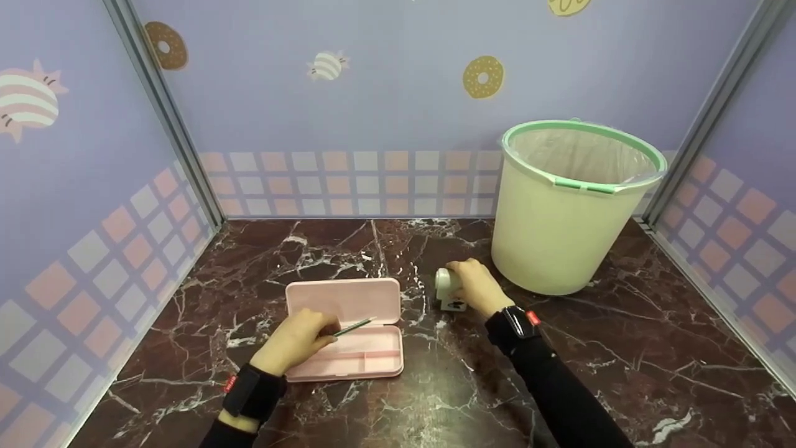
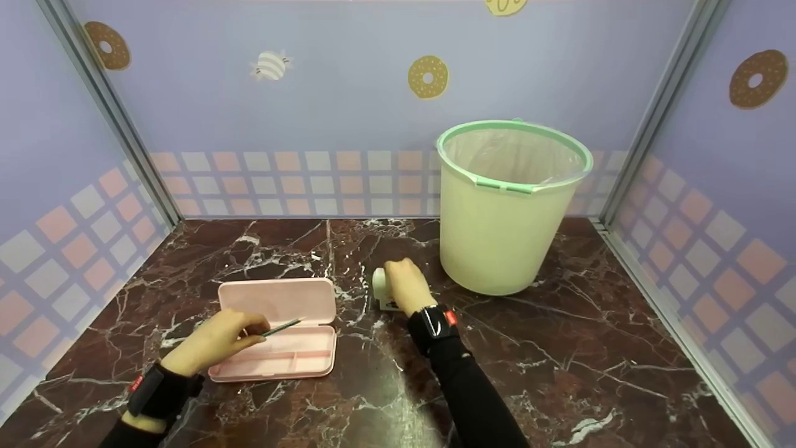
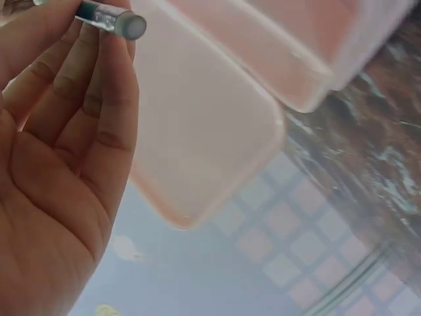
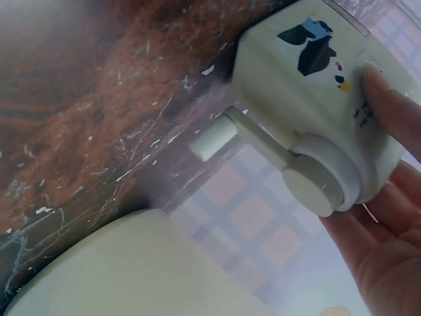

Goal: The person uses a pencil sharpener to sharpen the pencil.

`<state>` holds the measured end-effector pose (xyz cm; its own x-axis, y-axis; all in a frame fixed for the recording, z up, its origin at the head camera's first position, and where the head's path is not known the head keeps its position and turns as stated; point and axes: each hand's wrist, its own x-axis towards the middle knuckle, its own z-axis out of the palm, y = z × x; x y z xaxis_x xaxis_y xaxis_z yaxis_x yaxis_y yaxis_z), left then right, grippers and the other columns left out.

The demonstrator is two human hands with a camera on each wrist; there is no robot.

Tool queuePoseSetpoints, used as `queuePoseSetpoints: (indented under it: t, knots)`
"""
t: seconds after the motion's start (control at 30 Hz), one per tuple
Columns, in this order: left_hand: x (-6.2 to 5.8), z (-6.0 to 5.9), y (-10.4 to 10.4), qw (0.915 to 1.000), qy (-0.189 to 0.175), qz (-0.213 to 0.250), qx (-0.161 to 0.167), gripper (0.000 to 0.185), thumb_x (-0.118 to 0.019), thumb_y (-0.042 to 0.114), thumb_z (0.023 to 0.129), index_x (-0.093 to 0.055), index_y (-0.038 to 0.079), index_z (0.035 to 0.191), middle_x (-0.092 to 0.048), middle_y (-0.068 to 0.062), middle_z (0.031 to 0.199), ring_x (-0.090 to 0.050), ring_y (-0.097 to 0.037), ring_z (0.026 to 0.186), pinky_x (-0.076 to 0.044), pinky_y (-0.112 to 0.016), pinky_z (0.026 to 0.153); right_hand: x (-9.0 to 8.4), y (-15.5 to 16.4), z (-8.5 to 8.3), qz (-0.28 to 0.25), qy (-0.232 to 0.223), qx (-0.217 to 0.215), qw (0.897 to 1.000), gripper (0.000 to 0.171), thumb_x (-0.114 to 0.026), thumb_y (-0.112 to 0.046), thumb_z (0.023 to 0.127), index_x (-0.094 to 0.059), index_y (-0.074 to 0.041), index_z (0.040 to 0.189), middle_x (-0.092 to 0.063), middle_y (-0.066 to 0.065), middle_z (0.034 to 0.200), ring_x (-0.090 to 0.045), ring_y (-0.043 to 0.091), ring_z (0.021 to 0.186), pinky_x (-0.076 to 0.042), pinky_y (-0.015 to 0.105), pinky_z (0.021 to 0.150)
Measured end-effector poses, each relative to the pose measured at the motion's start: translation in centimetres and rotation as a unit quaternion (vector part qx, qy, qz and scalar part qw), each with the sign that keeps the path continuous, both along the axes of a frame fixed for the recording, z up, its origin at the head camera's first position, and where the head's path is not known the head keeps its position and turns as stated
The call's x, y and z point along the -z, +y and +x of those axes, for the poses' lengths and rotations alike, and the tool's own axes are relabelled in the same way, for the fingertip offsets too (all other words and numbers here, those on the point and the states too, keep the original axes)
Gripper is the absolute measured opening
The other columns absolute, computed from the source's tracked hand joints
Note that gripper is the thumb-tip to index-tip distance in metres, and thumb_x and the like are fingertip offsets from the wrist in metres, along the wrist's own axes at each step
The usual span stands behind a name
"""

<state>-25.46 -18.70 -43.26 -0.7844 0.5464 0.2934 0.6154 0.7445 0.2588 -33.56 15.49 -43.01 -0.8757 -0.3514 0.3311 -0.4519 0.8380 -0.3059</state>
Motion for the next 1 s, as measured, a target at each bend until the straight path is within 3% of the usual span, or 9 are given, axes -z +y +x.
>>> queuePoseSetpoints:
  t: [0.23,0.47,0.7,1.0]
  knots:
    - [-1.1,0.8,1.6,0.9998,0.017,-0.003,0.003,0.004,-0.076,0.008,0.080,-0.071,0.008,0.080,-0.072,-0.003,0.073,-0.066,-0.018,0.066,-0.053,-0.033,0.061,0.0,0.1,1.6,-0.013,-0.003,0.009,1.000,0.045,-0.085,0.003,0.065,-0.069,0.005,0.107,-0.072,0.020,0.100,-0.064,0.039,0.093,-0.053,0.049,0.086]
    - [-1.9,1.3,2.6,0.9989,0.040,-0.021,-0.011,0.002,-0.075,0.008,0.081,-0.072,0.007,0.081,-0.071,-0.003,0.073,-0.067,-0.021,0.065,-0.051,-0.032,0.058,-0.3,0.2,3.4,-0.019,0.003,-0.008,1.000,0.046,-0.087,0.004,0.061,-0.070,0.003,0.104,-0.073,0.018,0.098,-0.065,0.039,0.092,-0.053,0.050,0.087]
    - [-2.1,1.0,3.7,0.9985,0.051,-0.016,-0.012,0.009,-0.074,0.007,0.081,-0.068,0.009,0.074,-0.071,-0.003,0.071,-0.067,-0.022,0.065,-0.050,-0.033,0.058,-1.2,0.0,4.8,-0.004,0.001,-0.019,1.000,0.035,-0.082,0.010,0.058,-0.072,0.001,0.090,-0.073,0.014,0.084,-0.068,0.034,0.079,-0.055,0.047,0.073]
    - [-2.1,0.1,5.9,0.9982,0.056,-0.017,-0.010,0.007,-0.074,0.008,0.080,-0.070,0.011,0.075,-0.072,-0.003,0.071,-0.066,-0.023,0.064,-0.052,-0.037,0.059,-1.4,-0.3,5.9,0.005,-0.005,-0.027,1.000,0.027,-0.076,0.011,0.060,-0.072,0.001,0.084,-0.072,0.014,0.078,-0.068,0.032,0.071,-0.055,0.045,0.065]
